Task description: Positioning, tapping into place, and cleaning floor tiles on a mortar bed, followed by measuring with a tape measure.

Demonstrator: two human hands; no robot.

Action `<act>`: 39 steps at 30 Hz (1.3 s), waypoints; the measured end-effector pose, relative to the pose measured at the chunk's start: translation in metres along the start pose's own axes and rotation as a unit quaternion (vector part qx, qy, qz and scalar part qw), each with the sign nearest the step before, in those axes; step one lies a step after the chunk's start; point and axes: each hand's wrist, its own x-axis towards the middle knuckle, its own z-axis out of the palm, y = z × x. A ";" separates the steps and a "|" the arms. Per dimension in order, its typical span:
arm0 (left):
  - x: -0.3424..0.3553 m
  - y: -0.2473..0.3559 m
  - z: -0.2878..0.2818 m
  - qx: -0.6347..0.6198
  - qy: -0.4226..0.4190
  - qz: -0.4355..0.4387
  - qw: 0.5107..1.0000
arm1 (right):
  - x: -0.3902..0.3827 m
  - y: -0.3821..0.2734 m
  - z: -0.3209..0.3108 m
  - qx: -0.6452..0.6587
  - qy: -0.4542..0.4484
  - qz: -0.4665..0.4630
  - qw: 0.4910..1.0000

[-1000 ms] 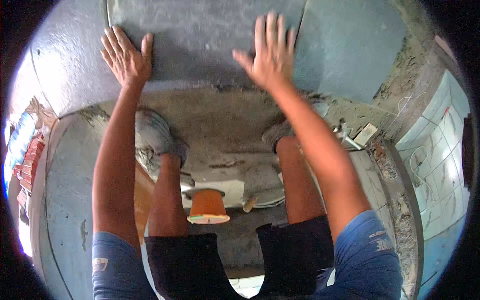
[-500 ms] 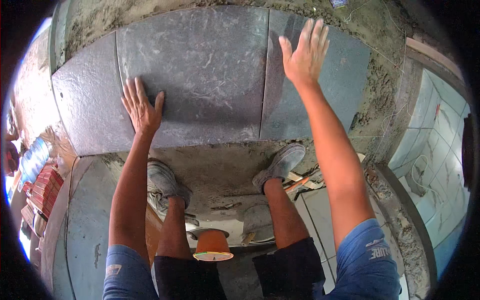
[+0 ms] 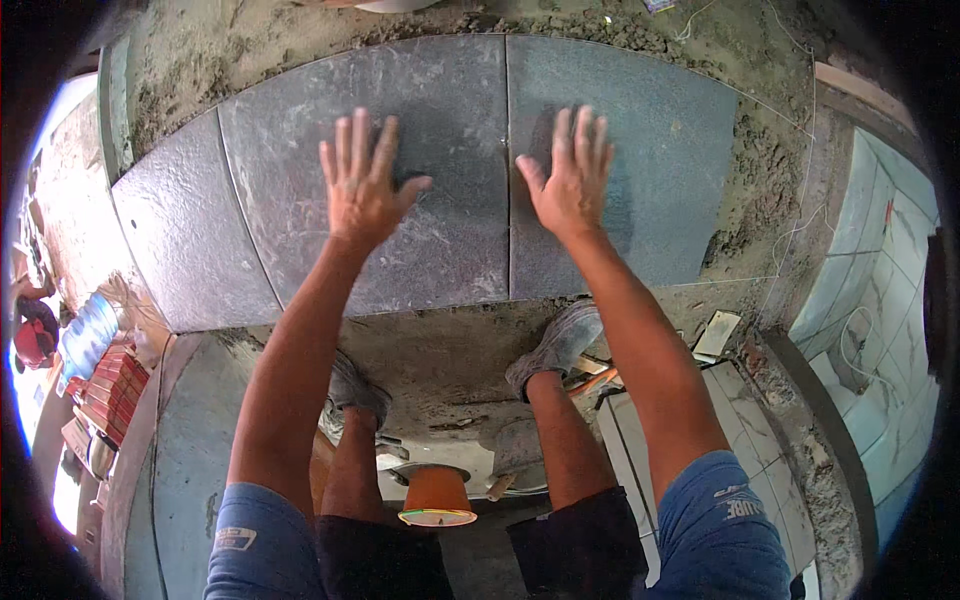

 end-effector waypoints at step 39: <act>0.056 0.099 0.028 0.010 0.022 0.212 0.977 | -0.051 0.163 -0.014 -0.002 0.143 0.104 0.984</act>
